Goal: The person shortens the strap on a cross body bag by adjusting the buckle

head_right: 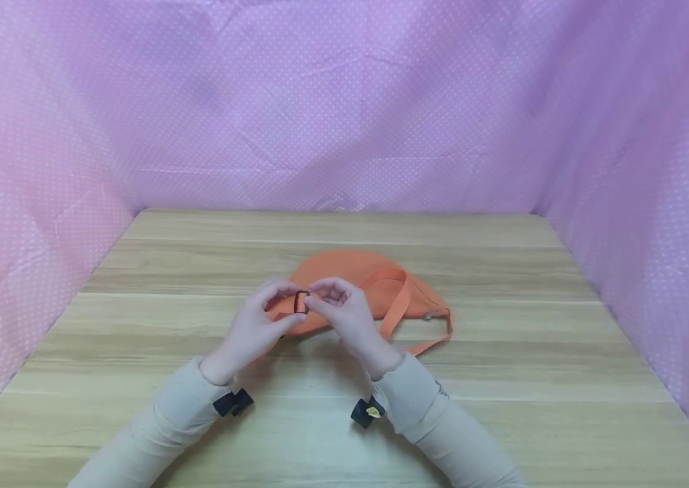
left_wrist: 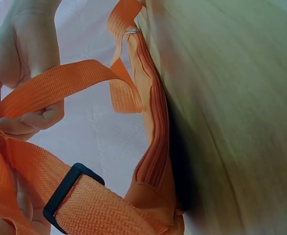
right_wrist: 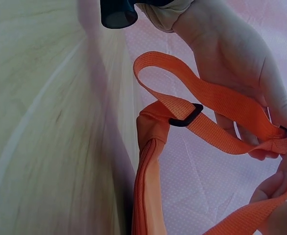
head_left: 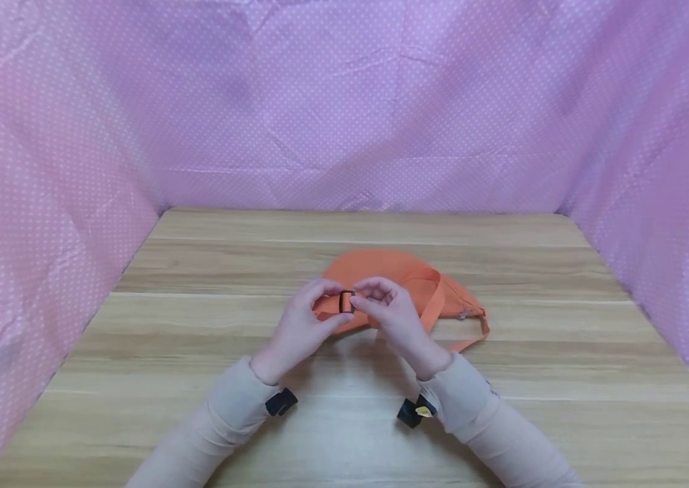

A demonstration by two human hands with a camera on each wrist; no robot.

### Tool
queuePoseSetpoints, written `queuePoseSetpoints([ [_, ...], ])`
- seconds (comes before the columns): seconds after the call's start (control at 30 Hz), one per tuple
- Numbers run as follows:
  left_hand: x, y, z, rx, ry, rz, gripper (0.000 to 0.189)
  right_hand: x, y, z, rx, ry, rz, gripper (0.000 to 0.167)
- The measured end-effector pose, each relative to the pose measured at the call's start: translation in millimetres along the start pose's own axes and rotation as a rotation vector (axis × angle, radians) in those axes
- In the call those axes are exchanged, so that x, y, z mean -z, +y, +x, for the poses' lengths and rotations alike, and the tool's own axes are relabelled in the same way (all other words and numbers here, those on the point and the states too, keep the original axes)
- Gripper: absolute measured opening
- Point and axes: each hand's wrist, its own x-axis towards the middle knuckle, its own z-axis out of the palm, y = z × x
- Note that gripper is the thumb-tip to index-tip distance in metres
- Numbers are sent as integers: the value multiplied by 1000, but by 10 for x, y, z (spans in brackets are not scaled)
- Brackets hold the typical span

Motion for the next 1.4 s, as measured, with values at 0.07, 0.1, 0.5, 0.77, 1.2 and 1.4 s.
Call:
queuePoseSetpoints([
  [0.07,-4,-3,-2,-4,3,2,38,1,0,-1,-2,3,2,16],
  [0.1,-6,-6,-3,-9,5,1,38,3,3,0,-1,2,4,16],
  [0.5,-14,-42,1,-58,0,9,37,139,66,16,30,-71,-99,23],
  [0.77,-5,-52,-5,-103,-6,13,34,305,97,27,0,-94,-246,33],
  [1.2,17,-124,-115,-82,-67,18,33,395,154,2,-61,-256,-295,20],
  [1.4,12,-137,-107,-79,-66,19,33,356,148,-1,-71,-252,-261,22],
])
